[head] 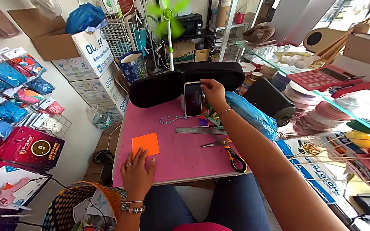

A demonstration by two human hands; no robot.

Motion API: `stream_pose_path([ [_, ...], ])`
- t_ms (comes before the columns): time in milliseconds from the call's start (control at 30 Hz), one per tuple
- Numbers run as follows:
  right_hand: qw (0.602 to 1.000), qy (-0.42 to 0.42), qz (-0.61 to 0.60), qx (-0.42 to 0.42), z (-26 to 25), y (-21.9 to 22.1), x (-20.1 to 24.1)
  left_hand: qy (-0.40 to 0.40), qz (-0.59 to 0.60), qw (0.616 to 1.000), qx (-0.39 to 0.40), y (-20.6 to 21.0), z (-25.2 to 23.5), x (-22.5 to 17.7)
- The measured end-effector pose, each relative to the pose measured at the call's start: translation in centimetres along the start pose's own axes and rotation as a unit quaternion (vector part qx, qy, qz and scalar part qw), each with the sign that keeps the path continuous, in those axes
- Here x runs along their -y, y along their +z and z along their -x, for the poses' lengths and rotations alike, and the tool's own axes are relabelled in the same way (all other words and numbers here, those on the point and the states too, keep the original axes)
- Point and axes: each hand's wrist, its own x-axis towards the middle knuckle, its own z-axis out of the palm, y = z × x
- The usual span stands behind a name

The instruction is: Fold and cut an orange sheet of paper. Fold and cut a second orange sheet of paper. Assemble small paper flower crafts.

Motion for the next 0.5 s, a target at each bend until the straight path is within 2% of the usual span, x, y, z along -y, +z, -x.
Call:
stream_pose_path([
  [500, 1.000, -0.006, -0.014, 0.003, 0.03, -0.09, -0.08, 0.004, 0.004, 1.000, -0.008, 0.22, 0.08, 0.06],
])
